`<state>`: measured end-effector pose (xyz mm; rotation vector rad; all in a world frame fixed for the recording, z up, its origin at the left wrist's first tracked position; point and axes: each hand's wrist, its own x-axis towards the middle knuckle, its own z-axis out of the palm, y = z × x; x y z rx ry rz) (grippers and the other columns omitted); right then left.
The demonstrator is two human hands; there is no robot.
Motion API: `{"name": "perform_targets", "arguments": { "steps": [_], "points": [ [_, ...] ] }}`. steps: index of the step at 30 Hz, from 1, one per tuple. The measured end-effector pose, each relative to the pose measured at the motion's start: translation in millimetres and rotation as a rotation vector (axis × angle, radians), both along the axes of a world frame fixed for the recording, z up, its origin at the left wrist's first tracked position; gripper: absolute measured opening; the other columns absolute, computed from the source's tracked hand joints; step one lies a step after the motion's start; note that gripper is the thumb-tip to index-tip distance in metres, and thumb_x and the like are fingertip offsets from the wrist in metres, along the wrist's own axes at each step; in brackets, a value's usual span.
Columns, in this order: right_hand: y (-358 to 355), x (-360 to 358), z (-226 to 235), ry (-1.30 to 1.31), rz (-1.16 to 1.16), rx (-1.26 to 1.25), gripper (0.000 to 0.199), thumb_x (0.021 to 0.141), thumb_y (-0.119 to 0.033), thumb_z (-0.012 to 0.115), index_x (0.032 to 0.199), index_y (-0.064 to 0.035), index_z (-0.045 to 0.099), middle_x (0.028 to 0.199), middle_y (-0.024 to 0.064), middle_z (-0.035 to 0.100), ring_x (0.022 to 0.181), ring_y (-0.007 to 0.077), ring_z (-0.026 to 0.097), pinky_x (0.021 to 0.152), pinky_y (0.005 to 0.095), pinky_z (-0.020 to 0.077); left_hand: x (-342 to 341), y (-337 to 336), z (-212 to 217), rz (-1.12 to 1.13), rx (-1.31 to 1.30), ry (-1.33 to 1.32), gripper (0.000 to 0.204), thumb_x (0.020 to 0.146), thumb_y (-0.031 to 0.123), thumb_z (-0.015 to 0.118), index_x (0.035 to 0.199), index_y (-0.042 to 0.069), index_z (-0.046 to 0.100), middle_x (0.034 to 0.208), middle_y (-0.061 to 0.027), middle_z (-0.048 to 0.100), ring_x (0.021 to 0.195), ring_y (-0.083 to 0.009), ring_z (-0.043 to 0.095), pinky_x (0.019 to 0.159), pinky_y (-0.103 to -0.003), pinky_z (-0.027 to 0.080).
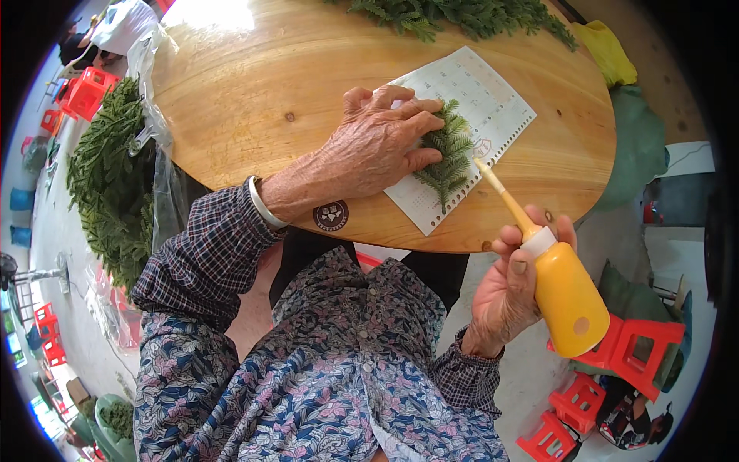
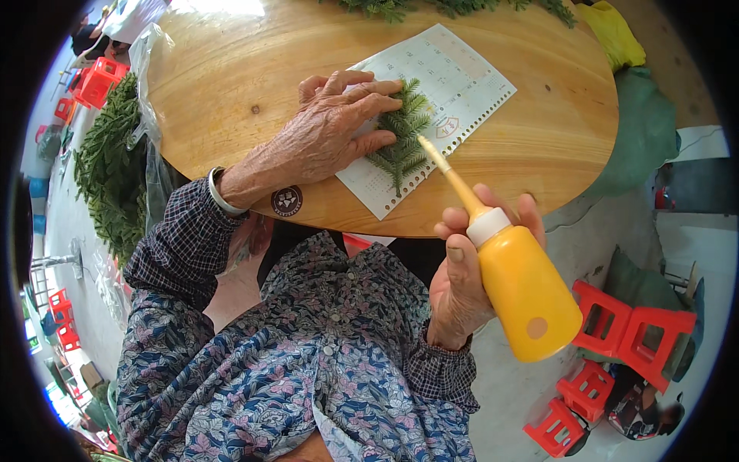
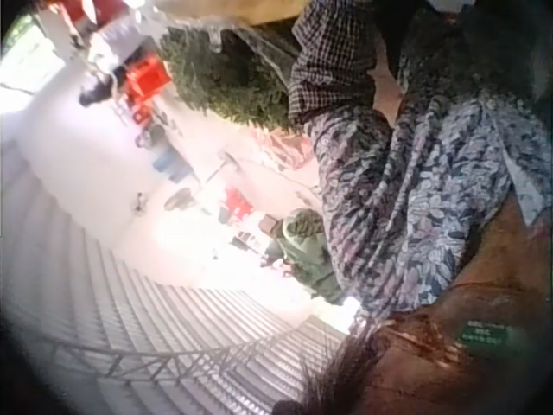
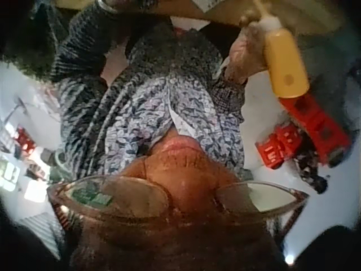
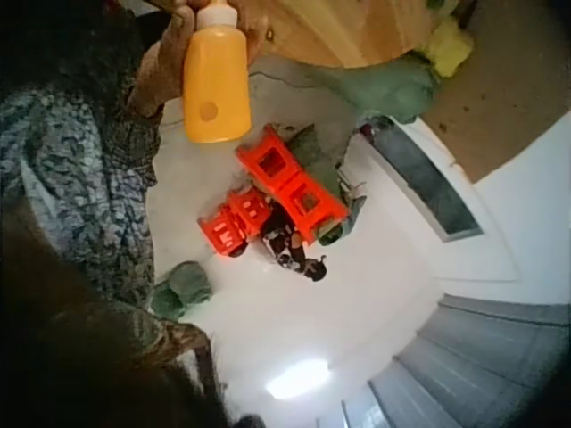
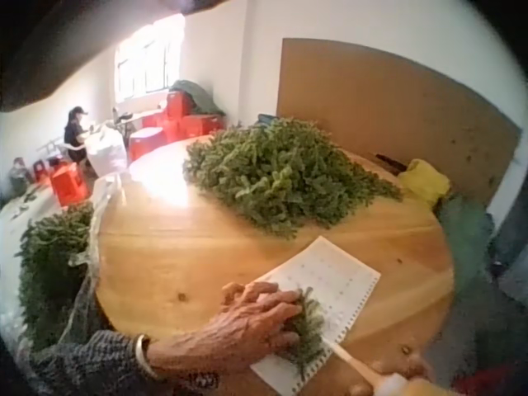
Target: Applying glue to evergreen leaves and securing them onto a paper card.
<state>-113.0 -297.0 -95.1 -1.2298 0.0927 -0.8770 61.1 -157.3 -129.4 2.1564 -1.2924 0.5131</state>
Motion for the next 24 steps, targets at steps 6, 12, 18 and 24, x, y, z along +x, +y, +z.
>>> {"name": "perform_targets", "arguments": {
  "steps": [6, 12, 18, 24],
  "points": [
    [-10, 4, -1, 0.024, 0.079, -0.178, 0.045, 0.084, -0.009, 0.066, 0.123, -0.0073, 0.043, 0.116, 0.0222, 0.056, 0.086, 0.0274, 0.064, 0.072, 0.0295, 0.0558, 0, 0, -1, 0.001, -0.004, -0.019, 0.033, 0.089, 0.036, 0.058, 0.109, 0.012, 0.063, 0.127, -0.0012, 0.055, 0.116, -0.0234, 0.044, 0.092, -0.046, 0.025],
    [-8, 16, -5, 0.077, 0.124, -0.164, 0.047, 0.083, -0.009, 0.066, 0.123, -0.0077, 0.041, 0.115, 0.0233, 0.057, 0.091, 0.0311, 0.065, 0.074, 0.0322, 0.0568, 0, -1, -1, -0.006, -0.011, -0.008, 0.032, 0.088, 0.036, 0.058, 0.109, 0.011, 0.063, 0.127, -0.0014, 0.055, 0.115, -0.0234, 0.044, 0.092, -0.046, 0.025],
    [-9, 19, -11, 0.039, 0.123, -0.198, 0.049, 0.085, -0.022, 0.067, 0.123, -0.0077, 0.04, 0.114, 0.0238, 0.057, 0.092, 0.0327, 0.065, 0.072, 0.0321, 0.0572, 0, -1, -1, -0.011, -0.011, -0.002, 0.032, 0.088, 0.035, 0.059, 0.109, 0.011, 0.063, 0.127, -0.0015, 0.055, 0.115, -0.0231, 0.043, 0.091, -0.046, 0.025],
    [-14, 18, -17, -0.042, 0.131, -0.099, 0.056, 0.085, -0.036, 0.067, 0.122, -0.0072, 0.037, 0.112, 0.024, 0.057, 0.089, 0.0322, 0.066, 0.07, 0.0326, 0.0583, -2, 0, 3, 0.0, 0.016, 0.045, 0.032, 0.087, 0.033, 0.061, 0.111, 0.011, 0.063, 0.13, -0.0006, 0.054, 0.12, -0.0232, 0.042, 0.097, -0.044, 0.025]
  ]
}}
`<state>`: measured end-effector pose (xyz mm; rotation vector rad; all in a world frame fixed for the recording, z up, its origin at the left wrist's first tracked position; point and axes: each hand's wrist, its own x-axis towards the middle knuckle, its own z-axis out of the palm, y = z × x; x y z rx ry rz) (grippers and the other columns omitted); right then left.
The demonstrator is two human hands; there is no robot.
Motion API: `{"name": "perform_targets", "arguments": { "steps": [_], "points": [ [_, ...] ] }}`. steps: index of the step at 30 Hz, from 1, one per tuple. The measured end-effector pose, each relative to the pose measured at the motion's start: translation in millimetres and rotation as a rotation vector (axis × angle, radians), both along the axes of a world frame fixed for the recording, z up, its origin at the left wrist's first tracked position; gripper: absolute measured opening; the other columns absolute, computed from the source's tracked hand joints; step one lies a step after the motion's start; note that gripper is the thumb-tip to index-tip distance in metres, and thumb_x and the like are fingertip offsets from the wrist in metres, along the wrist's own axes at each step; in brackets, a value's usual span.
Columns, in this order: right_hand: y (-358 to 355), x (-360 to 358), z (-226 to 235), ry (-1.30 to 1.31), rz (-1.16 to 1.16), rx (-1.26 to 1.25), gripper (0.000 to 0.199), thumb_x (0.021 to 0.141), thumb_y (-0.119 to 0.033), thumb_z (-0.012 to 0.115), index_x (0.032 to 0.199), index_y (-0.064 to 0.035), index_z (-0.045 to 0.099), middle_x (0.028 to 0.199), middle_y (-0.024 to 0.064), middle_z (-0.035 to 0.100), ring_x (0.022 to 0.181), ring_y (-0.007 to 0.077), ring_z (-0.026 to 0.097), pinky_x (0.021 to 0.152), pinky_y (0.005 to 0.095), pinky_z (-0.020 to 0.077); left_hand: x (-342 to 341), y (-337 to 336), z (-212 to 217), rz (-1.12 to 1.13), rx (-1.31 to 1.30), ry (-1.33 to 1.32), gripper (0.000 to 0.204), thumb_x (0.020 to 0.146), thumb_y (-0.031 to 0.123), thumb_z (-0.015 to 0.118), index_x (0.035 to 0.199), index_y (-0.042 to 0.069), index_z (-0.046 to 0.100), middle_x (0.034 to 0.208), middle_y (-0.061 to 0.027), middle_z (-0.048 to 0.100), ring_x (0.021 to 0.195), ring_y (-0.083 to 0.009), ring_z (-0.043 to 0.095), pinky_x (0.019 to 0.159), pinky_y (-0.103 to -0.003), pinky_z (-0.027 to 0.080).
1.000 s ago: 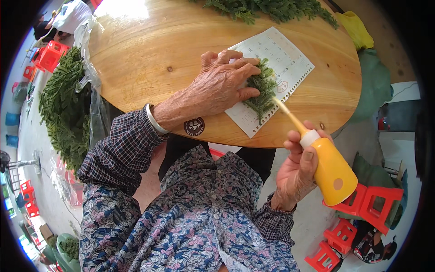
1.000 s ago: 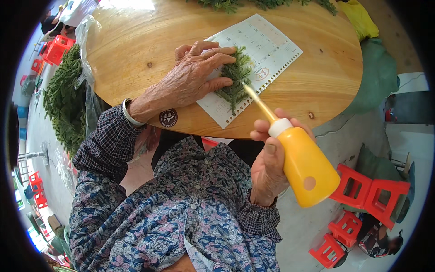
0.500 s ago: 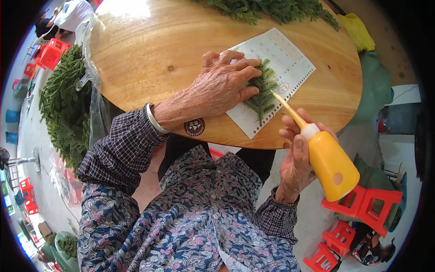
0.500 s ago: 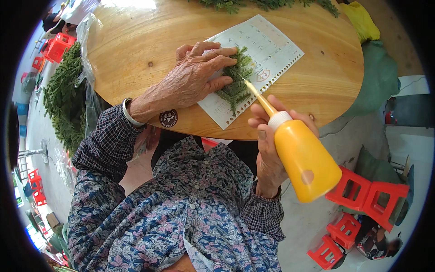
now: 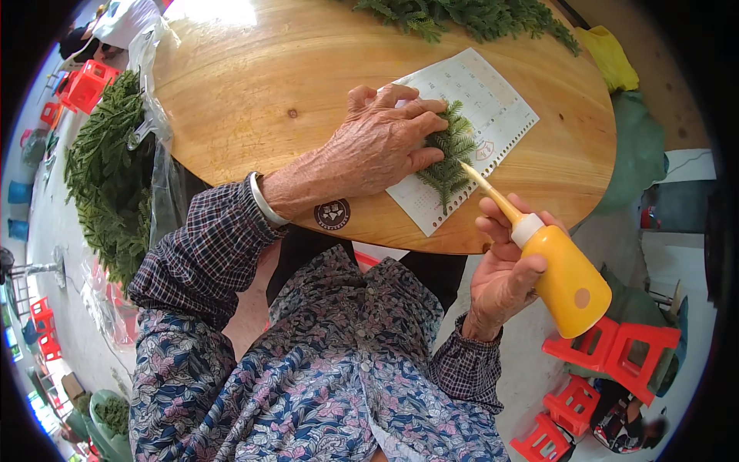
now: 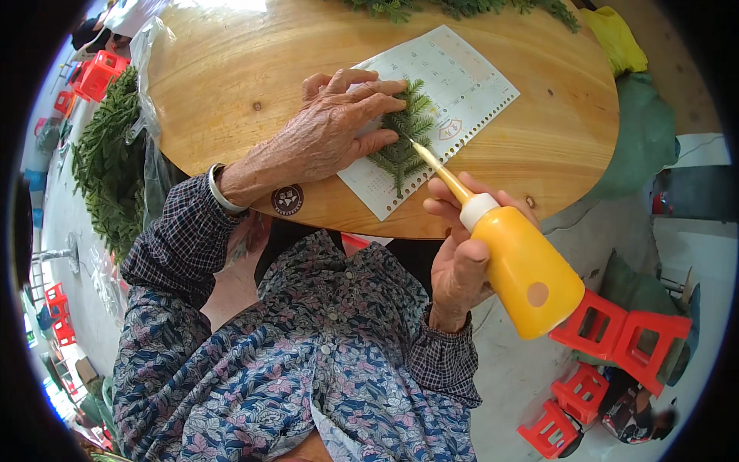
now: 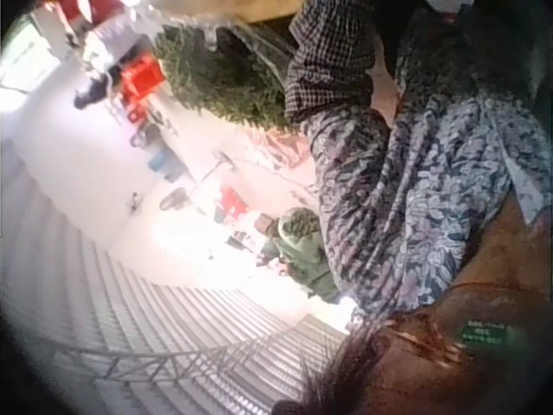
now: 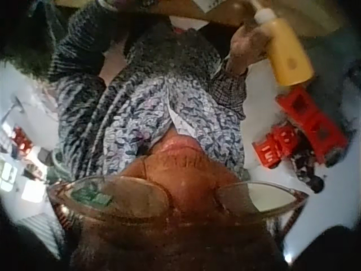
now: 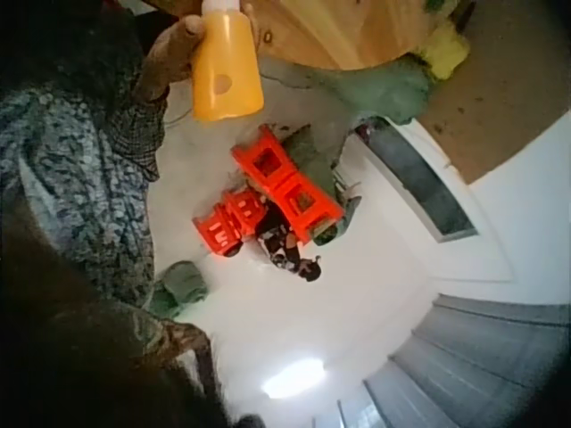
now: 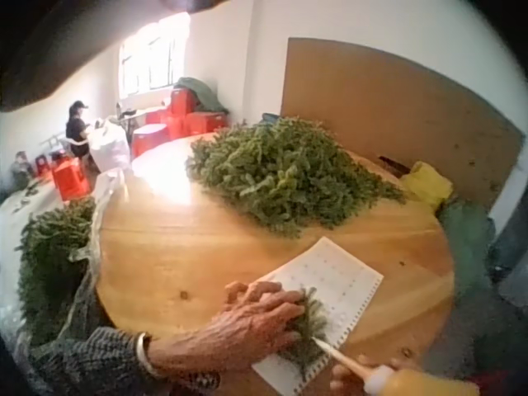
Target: Applying glue to evergreen leaves and securing them onto a paper card.
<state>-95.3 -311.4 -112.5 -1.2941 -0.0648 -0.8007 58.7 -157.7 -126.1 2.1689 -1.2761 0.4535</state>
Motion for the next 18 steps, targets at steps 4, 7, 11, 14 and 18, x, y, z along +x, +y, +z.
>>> {"name": "perform_targets", "arguments": {
  "steps": [4, 7, 11, 14, 18],
  "points": [
    [0.2, -0.6, 2.4, 0.036, -0.054, -0.008, 0.058, 0.086, -0.043, 0.065, 0.122, -0.0069, 0.037, 0.111, 0.0235, 0.057, 0.088, 0.0317, 0.066, 0.07, 0.0319, 0.0582, -1.2, 0.4, 2.0, 0.01, 0.034, 0.045, 0.033, 0.087, 0.031, 0.063, 0.113, 0.011, 0.063, 0.133, 0.0004, 0.053, 0.125, -0.0232, 0.041, 0.102, -0.042, 0.024],
    [0.6, -0.3, 4.6, 0.069, -0.074, 0.01, 0.058, 0.086, -0.043, 0.064, 0.122, -0.0072, 0.037, 0.111, 0.0231, 0.057, 0.086, 0.0311, 0.066, 0.07, 0.0309, 0.0581, -1.1, 0.1, 1.3, 0.014, 0.045, 0.055, 0.033, 0.087, 0.032, 0.063, 0.113, 0.012, 0.063, 0.133, 0.0006, 0.053, 0.125, -0.0228, 0.04, 0.102, -0.042, 0.024],
    [0.8, 0.9, 3.0, 0.086, -0.084, 0.004, 0.058, 0.086, -0.043, 0.064, 0.122, -0.0067, 0.037, 0.111, 0.0231, 0.057, 0.085, 0.0305, 0.067, 0.07, 0.0305, 0.0581, -1.8, 0.5, 2.6, 0.025, 0.06, 0.041, 0.033, 0.087, 0.033, 0.063, 0.113, 0.012, 0.063, 0.133, 0.0007, 0.053, 0.125, -0.0222, 0.04, 0.102, -0.042, 0.023],
    [1.8, 2.0, 4.2, 0.096, -0.084, -0.001, 0.057, 0.087, -0.042, 0.065, 0.122, -0.0066, 0.037, 0.111, 0.0232, 0.057, 0.084, 0.0303, 0.067, 0.07, 0.0304, 0.058, -1.9, 0.3, 2.7, 0.027, 0.062, 0.037, 0.034, 0.087, 0.033, 0.063, 0.113, 0.012, 0.063, 0.133, 0.0008, 0.053, 0.125, -0.0218, 0.04, 0.101, -0.042, 0.023],
    [4.2, 3.0, 6.4, 0.105, -0.071, -0.011, 0.057, 0.087, -0.042, 0.065, 0.123, -0.0068, 0.037, 0.111, 0.0233, 0.057, 0.085, 0.0302, 0.067, 0.07, 0.0304, 0.0581, -1.8, -0.2, 1.9, 0.027, 0.055, 0.033, 0.034, 0.087, 0.034, 0.062, 0.113, 0.013, 0.063, 0.133, 0.001, 0.053, 0.125, -0.0212, 0.04, 0.101, -0.042, 0.023]
  ]
}}
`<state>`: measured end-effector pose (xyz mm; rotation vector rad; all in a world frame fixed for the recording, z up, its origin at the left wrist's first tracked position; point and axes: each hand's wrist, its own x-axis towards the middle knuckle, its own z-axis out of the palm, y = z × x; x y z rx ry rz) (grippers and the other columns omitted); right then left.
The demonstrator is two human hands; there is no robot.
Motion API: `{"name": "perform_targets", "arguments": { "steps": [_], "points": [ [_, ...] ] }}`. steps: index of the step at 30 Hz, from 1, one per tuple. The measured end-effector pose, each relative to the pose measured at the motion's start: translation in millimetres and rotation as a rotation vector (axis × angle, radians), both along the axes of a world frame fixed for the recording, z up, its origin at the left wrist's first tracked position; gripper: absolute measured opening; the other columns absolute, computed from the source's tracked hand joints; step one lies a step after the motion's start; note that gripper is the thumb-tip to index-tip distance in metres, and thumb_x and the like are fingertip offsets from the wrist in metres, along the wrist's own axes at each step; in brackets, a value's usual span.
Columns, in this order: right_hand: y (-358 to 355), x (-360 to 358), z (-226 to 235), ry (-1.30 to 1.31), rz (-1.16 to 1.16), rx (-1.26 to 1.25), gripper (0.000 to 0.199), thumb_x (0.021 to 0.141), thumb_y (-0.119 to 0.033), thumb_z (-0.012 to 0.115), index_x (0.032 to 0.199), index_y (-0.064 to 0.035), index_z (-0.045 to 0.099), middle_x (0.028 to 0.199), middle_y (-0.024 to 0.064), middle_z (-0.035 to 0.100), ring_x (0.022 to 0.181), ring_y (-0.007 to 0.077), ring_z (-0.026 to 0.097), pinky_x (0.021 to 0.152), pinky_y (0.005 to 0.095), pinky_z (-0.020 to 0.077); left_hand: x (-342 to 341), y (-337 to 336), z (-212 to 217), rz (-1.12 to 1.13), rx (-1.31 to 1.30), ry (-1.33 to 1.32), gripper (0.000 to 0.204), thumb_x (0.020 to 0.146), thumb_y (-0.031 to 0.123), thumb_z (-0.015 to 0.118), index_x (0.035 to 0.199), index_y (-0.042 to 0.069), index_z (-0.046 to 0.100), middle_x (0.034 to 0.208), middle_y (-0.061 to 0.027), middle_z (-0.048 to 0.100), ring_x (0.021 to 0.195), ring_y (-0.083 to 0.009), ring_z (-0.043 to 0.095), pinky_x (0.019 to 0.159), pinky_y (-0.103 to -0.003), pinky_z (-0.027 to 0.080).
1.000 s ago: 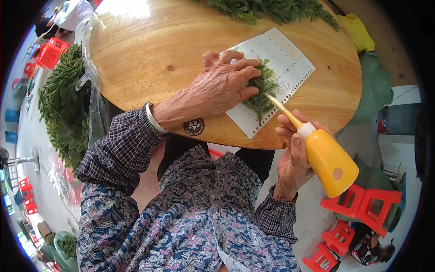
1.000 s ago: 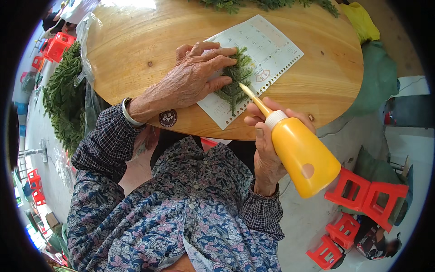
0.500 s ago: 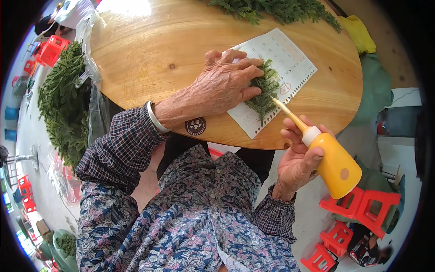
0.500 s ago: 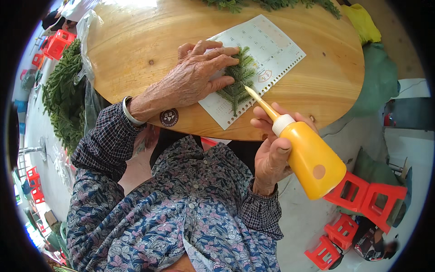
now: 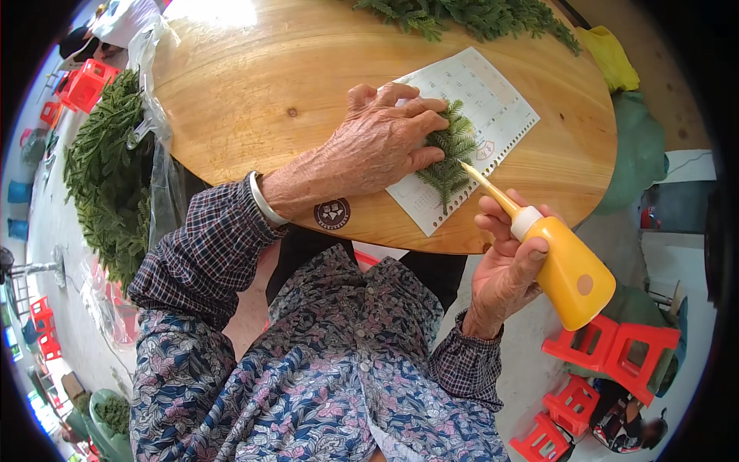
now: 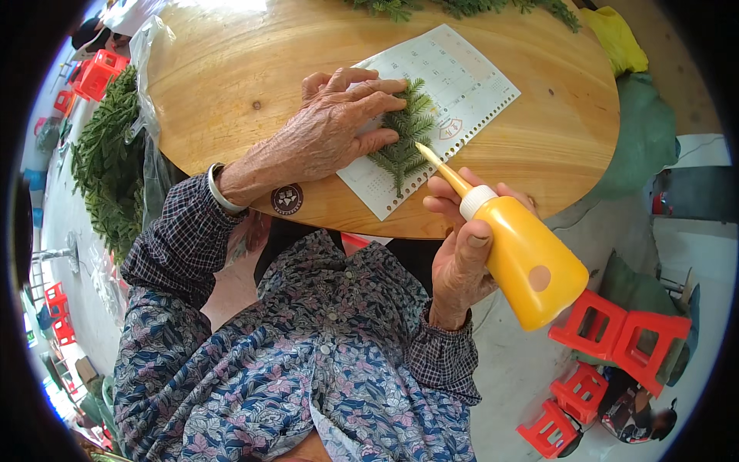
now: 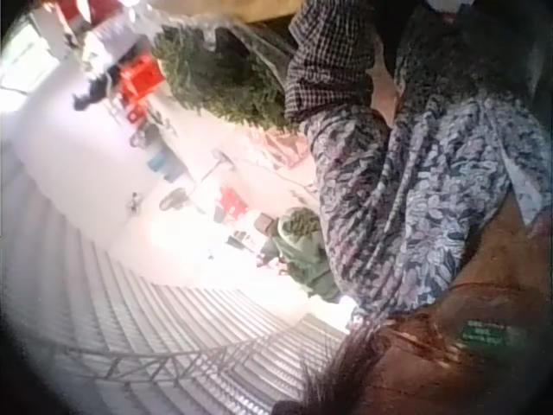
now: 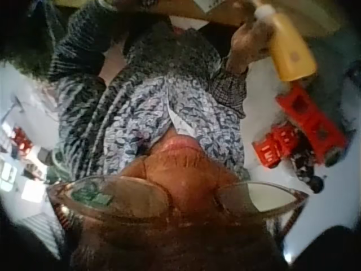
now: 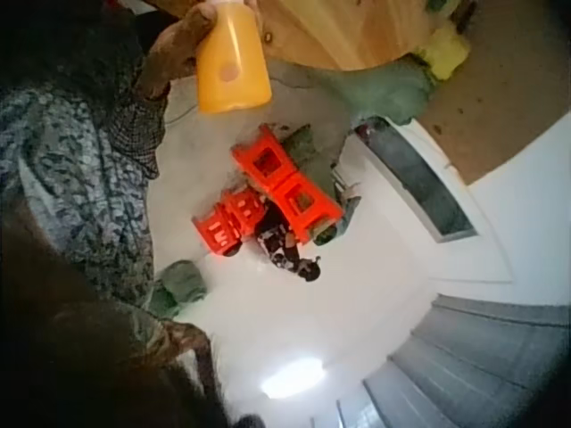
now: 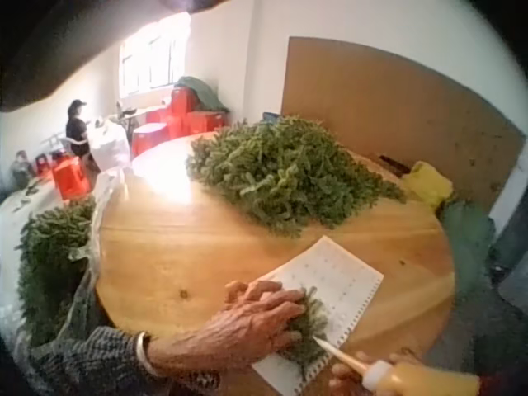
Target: Applying glue to evergreen leaves and securing them onto a paper card.
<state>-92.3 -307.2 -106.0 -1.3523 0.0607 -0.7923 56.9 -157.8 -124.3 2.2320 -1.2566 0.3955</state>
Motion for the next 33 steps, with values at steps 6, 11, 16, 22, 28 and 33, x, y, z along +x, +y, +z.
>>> {"name": "perform_targets", "arguments": {
  "steps": [6, 11, 16, 22, 28, 33],
  "points": [
    [1, 0, -4, -0.025, -0.059, -0.065, 0.053, 0.09, -0.043, 0.059, 0.123, -0.0049, 0.043, 0.106, 0.0232, 0.061, 0.083, 0.0292, 0.067, 0.067, 0.0284, 0.0565, 1, -1, -2, 0.002, 0.005, -0.003, 0.035, 0.087, 0.035, 0.062, 0.114, 0.013, 0.063, 0.133, 0.0014, 0.053, 0.125, -0.0208, 0.039, 0.101, -0.042, 0.023],
    [2, -2, -4, -0.018, -0.059, -0.071, 0.053, 0.09, -0.043, 0.06, 0.123, -0.0048, 0.042, 0.108, 0.0236, 0.06, 0.083, 0.0296, 0.067, 0.068, 0.0288, 0.0566, 1, -1, -2, 0.001, 0.006, -0.01, 0.035, 0.087, 0.036, 0.062, 0.114, 0.013, 0.063, 0.133, 0.0015, 0.053, 0.125, -0.0207, 0.04, 0.101, -0.043, 0.022],
    [4, -5, -5, -0.008, -0.063, -0.101, 0.056, 0.088, -0.043, 0.062, 0.123, -0.0051, 0.04, 0.11, 0.0244, 0.058, 0.084, 0.0303, 0.067, 0.069, 0.0301, 0.0571, 1, -1, -1, 0.001, 0.003, -0.003, 0.035, 0.087, 0.036, 0.061, 0.114, 0.013, 0.063, 0.133, 0.0015, 0.053, 0.125, -0.0207, 0.04, 0.101, -0.043, 0.022],
    [12, -8, -6, -0.008, -0.05, -0.137, 0.06, 0.085, -0.043, 0.066, 0.123, -0.0065, 0.038, 0.113, 0.025, 0.057, 0.084, 0.0309, 0.066, 0.071, 0.0314, 0.0574, 1, -1, -3, 0.005, 0.005, -0.006, 0.035, 0.087, 0.036, 0.062, 0.113, 0.014, 0.063, 0.133, 0.0011, 0.053, 0.125, -0.0208, 0.04, 0.101, -0.042, 0.022],
    [13, -9, -10, -0.044, -0.074, -0.18, 0.058, 0.086, -0.044, 0.064, 0.123, -0.007, 0.039, 0.114, 0.0239, 0.057, 0.086, 0.0297, 0.066, 0.072, 0.0299, 0.0563, 2, -2, -3, 0.006, 0.001, -0.019, 0.035, 0.086, 0.036, 0.063, 0.113, 0.014, 0.063, 0.132, 0.0006, 0.054, 0.124, -0.021, 0.04, 0.101, -0.042, 0.022],
    [14, -9, -7, -0.022, -0.06, -0.127, 0.061, 0.083, -0.043, 0.068, 0.121, -0.0069, 0.037, 0.115, 0.026, 0.056, 0.085, 0.0318, 0.066, 0.072, 0.0336, 0.0576, 2, -2, -3, 0.004, 0.001, -0.02, 0.034, 0.085, 0.035, 0.063, 0.112, 0.013, 0.063, 0.132, 0.0001, 0.053, 0.124, -0.0213, 0.041, 0.101, -0.041, 0.023]
  ]
}}
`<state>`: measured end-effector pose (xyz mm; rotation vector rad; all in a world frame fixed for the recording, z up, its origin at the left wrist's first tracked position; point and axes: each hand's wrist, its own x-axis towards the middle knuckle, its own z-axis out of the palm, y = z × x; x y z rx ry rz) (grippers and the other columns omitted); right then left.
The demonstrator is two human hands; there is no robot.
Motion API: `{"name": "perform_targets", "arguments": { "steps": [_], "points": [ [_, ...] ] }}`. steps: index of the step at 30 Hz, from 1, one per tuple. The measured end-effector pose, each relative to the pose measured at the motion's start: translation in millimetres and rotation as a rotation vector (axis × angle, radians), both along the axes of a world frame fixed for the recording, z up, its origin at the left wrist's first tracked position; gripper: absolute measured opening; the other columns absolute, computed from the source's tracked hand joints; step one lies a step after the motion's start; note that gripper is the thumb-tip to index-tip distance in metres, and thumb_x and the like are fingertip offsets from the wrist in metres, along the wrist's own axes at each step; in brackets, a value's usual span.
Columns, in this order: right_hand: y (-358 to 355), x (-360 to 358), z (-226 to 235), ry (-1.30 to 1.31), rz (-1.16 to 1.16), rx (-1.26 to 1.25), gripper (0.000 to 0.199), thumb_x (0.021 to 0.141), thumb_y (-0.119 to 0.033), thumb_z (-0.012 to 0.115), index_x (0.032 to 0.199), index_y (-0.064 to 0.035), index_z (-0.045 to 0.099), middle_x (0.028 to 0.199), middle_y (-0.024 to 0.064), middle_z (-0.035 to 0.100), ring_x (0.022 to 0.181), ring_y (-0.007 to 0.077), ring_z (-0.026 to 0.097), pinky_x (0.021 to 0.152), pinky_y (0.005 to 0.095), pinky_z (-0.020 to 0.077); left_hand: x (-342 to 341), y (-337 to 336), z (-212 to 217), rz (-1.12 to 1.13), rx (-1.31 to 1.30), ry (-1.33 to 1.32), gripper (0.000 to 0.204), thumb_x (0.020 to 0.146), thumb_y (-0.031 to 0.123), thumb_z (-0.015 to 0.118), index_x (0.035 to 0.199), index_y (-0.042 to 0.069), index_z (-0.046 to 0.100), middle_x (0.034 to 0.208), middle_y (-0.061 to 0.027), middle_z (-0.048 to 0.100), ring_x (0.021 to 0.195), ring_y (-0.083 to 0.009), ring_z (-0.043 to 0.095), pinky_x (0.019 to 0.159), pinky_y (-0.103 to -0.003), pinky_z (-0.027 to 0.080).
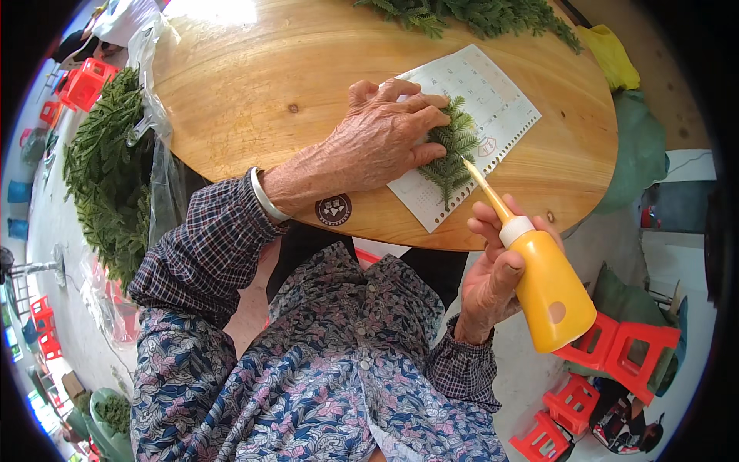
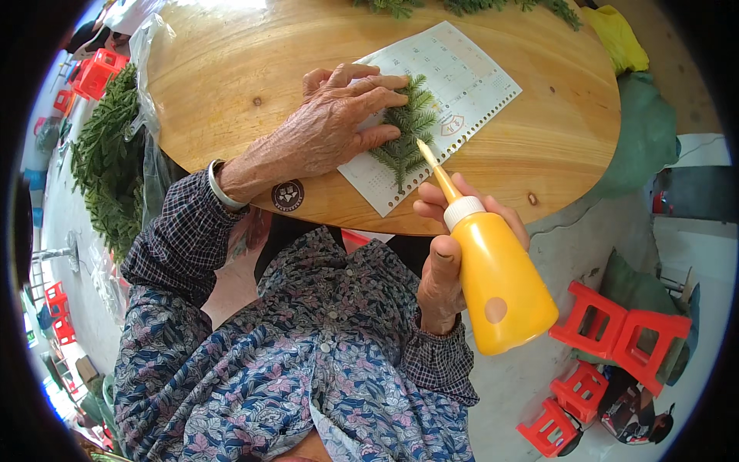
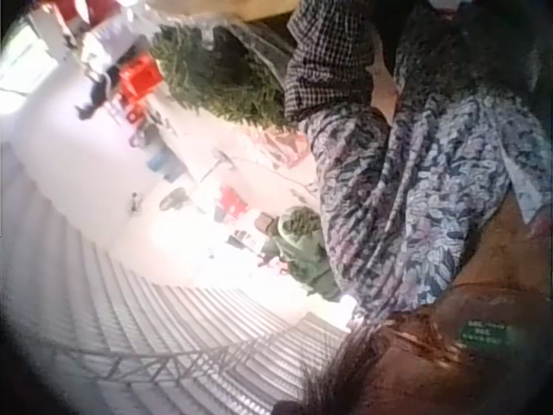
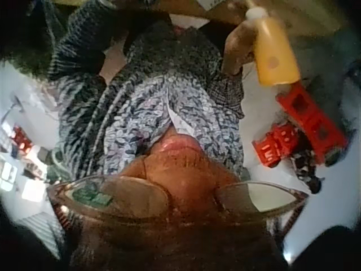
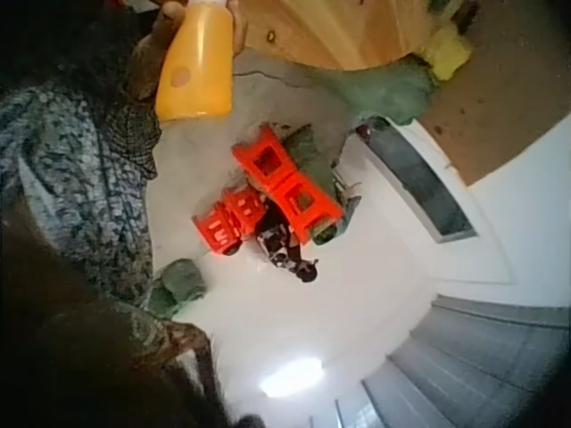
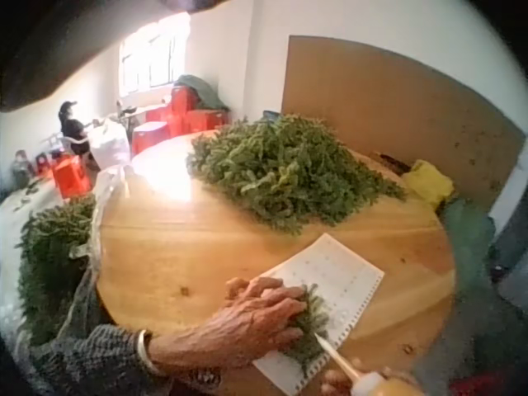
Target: Applying glue to evergreen leaves and securing them onto a paper card.
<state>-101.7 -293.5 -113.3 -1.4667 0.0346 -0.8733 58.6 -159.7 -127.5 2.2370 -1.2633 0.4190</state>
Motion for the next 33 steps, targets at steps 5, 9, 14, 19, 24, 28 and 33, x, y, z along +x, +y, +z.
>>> {"name": "perform_targets", "arguments": {
  "steps": [5, 9, 14, 19, 24, 28, 33],
  "points": [
    [2, -2, 0, 0.022, 0.005, -0.016, 0.06, 0.085, -0.043, 0.066, 0.123, -0.0067, 0.038, 0.115, 0.0245, 0.056, 0.086, 0.0303, 0.066, 0.073, 0.0313, 0.0567, 1, -1, -3, -0.01, -0.011, 0.006, 0.034, 0.085, 0.034, 0.064, 0.112, 0.012, 0.063, 0.132, -0.0004, 0.053, 0.123, -0.0218, 0.041, 0.101, -0.04, 0.025],
    [2, -3, 1, 0.027, 0.0, -0.036, 0.059, 0.085, -0.043, 0.066, 0.123, -0.0065, 0.039, 0.115, 0.0237, 0.057, 0.086, 0.0295, 0.066, 0.073, 0.0304, 0.0563, 1, 0, -3, -0.014, -0.013, 0.003, 0.034, 0.085, 0.034, 0.064, 0.112, 0.012, 0.063, 0.132, -0.001, 0.053, 0.123, -0.0222, 0.041, 0.101, -0.04, 0.026],
    [3, -4, 2, 0.028, 0.001, -0.036, 0.059, 0.085, -0.042, 0.067, 0.123, -0.0062, 0.039, 0.114, 0.024, 0.057, 0.085, 0.0295, 0.066, 0.073, 0.0307, 0.0566, 5, 0, -7, -0.032, -0.054, -0.038, 0.033, 0.086, 0.035, 0.062, 0.11, 0.011, 0.063, 0.128, -0.0025, 0.055, 0.119, -0.0237, 0.043, 0.096, -0.043, 0.026],
    [6, -5, 3, 0.036, -0.005, -0.031, 0.058, 0.085, -0.041, 0.067, 0.123, -0.0061, 0.039, 0.113, 0.0246, 0.057, 0.085, 0.0294, 0.066, 0.072, 0.0309, 0.0569, 7, -1, -11, -0.051, -0.098, -0.071, 0.033, 0.087, 0.036, 0.059, 0.107, 0.011, 0.063, 0.123, -0.0039, 0.057, 0.116, -0.0252, 0.044, 0.091, -0.046, 0.026],
    [10, -6, 6, 0.045, -0.015, -0.049, 0.058, 0.085, -0.04, 0.067, 0.123, -0.006, 0.039, 0.113, 0.0252, 0.057, 0.084, 0.0293, 0.066, 0.072, 0.031, 0.057, 6, 3, -9, -0.049, -0.093, -0.072, 0.033, 0.087, 0.037, 0.059, 0.107, 0.011, 0.063, 0.123, -0.0044, 0.057, 0.116, -0.0254, 0.044, 0.09, -0.047, 0.026],
    [13, -8, 8, 0.046, -0.017, -0.068, 0.059, 0.085, -0.04, 0.068, 0.123, -0.0058, 0.039, 0.113, 0.0256, 0.057, 0.084, 0.0292, 0.066, 0.072, 0.0309, 0.057, 5, 5, -7, -0.046, -0.087, -0.074, 0.033, 0.087, 0.037, 0.059, 0.108, 0.011, 0.063, 0.124, -0.0044, 0.057, 0.116, -0.0254, 0.044, 0.09, -0.048, 0.026],
    [14, -8, 7, 0.038, -0.02, -0.082, 0.059, 0.084, -0.04, 0.068, 0.123, -0.0056, 0.039, 0.113, 0.0258, 0.057, 0.084, 0.0292, 0.066, 0.071, 0.0308, 0.057, 6, 7, -7, -0.043, -0.086, -0.078, 0.033, 0.088, 0.037, 0.059, 0.108, 0.011, 0.063, 0.125, -0.0041, 0.056, 0.117, -0.0253, 0.044, 0.089, -0.049, 0.026]
  ]
}}
